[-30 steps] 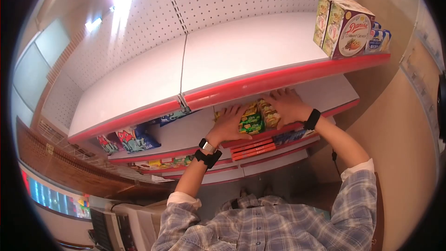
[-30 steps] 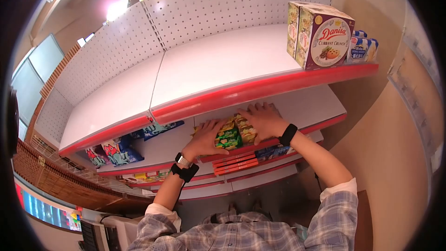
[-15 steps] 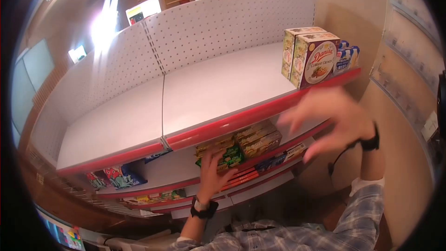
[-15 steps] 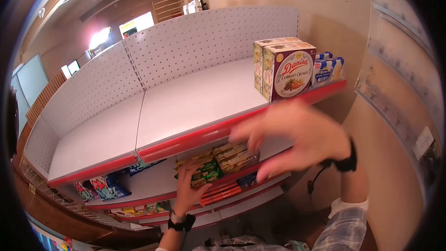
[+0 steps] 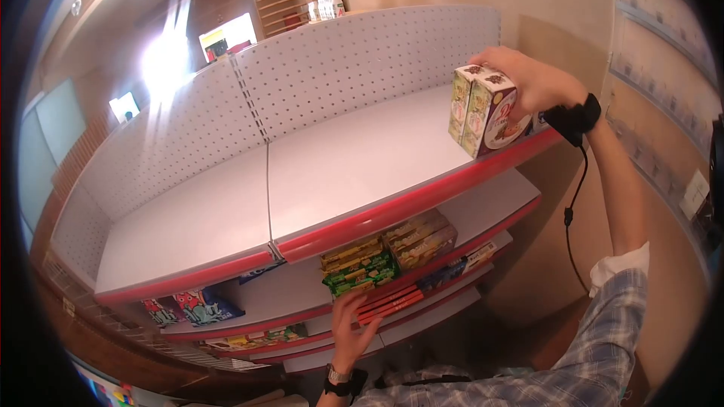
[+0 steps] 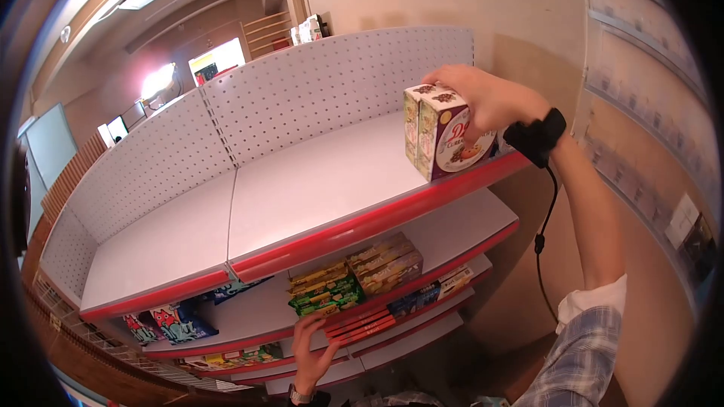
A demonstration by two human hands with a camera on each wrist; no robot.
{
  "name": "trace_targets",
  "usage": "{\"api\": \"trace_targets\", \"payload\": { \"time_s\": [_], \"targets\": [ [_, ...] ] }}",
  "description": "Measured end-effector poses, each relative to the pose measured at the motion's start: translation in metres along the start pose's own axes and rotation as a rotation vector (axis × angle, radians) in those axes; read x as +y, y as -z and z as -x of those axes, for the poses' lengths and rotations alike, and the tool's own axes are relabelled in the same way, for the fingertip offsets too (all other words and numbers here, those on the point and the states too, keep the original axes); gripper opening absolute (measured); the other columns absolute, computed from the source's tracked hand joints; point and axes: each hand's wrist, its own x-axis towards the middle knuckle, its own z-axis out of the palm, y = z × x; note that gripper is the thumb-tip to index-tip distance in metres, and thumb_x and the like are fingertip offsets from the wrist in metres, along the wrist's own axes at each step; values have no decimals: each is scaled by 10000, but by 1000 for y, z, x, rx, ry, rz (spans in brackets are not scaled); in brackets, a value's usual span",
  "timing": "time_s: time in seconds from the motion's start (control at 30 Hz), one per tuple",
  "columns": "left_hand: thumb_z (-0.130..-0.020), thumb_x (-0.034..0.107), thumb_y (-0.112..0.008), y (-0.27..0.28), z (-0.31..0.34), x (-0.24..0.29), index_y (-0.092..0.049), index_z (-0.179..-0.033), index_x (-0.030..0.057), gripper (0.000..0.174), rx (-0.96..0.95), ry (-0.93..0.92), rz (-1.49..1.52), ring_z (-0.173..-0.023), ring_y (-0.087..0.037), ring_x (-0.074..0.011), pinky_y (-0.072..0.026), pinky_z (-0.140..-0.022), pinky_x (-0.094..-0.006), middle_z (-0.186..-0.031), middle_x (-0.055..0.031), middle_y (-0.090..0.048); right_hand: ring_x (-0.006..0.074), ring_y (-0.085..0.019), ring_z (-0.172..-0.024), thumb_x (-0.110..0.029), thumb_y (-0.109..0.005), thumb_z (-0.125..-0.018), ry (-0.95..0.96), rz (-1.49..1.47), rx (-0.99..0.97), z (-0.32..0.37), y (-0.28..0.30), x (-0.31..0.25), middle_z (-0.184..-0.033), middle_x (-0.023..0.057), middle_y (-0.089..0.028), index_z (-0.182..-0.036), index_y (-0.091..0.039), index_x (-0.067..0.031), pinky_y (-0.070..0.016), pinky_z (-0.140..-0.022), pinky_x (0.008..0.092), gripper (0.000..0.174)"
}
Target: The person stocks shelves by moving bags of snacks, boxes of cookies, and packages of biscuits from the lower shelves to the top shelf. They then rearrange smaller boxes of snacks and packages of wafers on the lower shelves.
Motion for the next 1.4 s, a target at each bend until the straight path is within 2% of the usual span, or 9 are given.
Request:
{"api": "trace_targets", "payload": {
  "time_s": [0.17, 0.3, 0.37, 0.53, 0.7, 0.93, 1.07, 1.27, 1.4],
  "targets": [
    [-757, 151, -866, 6, 9, -6, -645, -1234, 35, 539, 49, 79, -29, -1179, -610, -358, -485, -1002, -462, -1274, -161, -646, 345, -586, -1188, -70, -914, -538, 156, 78, 296, 25, -4, -43, -1275, 157, -588, -1374, -509, -54, -480, -1008, 405, 930],
    [-773, 133, -843, -3, 16, -12, -644, -1211, 32, 492, 75, 129, 46, -1174, -618, -349, -483, -1000, -443, -1265, -161, -661, 321, -592, -1168, -97, -932, -537, 172, -93, 246, 67, 2, -76, -1274, 149, -584, -1383, -500, -61, -485, -991, 396, 951],
    [-797, 139, -824, -15, 24, -20, -640, -1222, 43, 473, 67, 183, 136, -1156, -632, -335, -492, -983, -431, -1238, -153, -680, 298, -588, -1143, -122, -949, -506, 68, -416, -150, 88, -7, -76, -1271, 138, -582, -1386, -497, -64, -471, -994, 405, 991],
    [-805, 141, -822, -27, 28, -14, -636, -1232, 54, 473, 3, 203, 143, -1134, -644, -318, -508, -939, -411, -1236, -153, -681, 347, -554, -1141, -358, -954, -502, -23, -191, -397, 106, -121, -46, -1176, 131, -598, -1321, -544, -73, -388, -992, 405, 959],
    [-801, 138, -829, -33, 30, -15, -629, -1246, 50, 496, -37, 244, 171, -1099, -656, -308, -510, -915, -398, -1206, -148, -684, 371, -538, -1260, -219, -936, -454, -168, 96, -226, 109, -217, 22, -1285, 160, -599, -1329, -539, -72, -400, -1065, 465, 972],
    [-832, 174, -806, -34, 40, -16, -600, -1307, 38, 536, -37, 333, 201, -1061, -682, -273, -522, -944, -395, -1163, -136, -705, 429, -568, -1227, -172, -927, -467, -173, -31, -231, 75, -265, 40, -1265, 227, -631, -1313, -567, -20, -475, -1053, 471, 932],
    [-864, 235, -778, -34, 45, -16, -578, -1332, 28, 549, -22, 338, 232, -1078, -692, -273, -523, -952, -403, -1177, -136, -711, 421, -567, -1231, -175, -925, -484, -84, -75, -136, 74, -266, 36, -1274, 222, -629, -1319, -565, -19, -473, -1054, 471, 923],
    [-863, 283, -780, -38, 43, -16, -571, -1339, 28, 579, -17, 368, 293, -1073, -690, -271, -522, -959, -401, -1171, -135, -713, 407, -565, -1244, -200, -923, -533, -169, -118, -299, 66, -258, 23, -1290, 218, -626, -1373, -527, -27, -451, -1086, 471, 944],
    [-860, 291, -782, -45, 37, -14, -568, -1343, 29, 590, -42, 339, 318, -1078, -680, -265, -521, -967, -400, -1168, -135, -713, 413, -425, -1396, -236, -936, -558, -178, -48, -379, 70, -254, 20, -1457, 227, -497, -1446, -476, -30, -372, -1171, 495, 1021]
  ]
}}
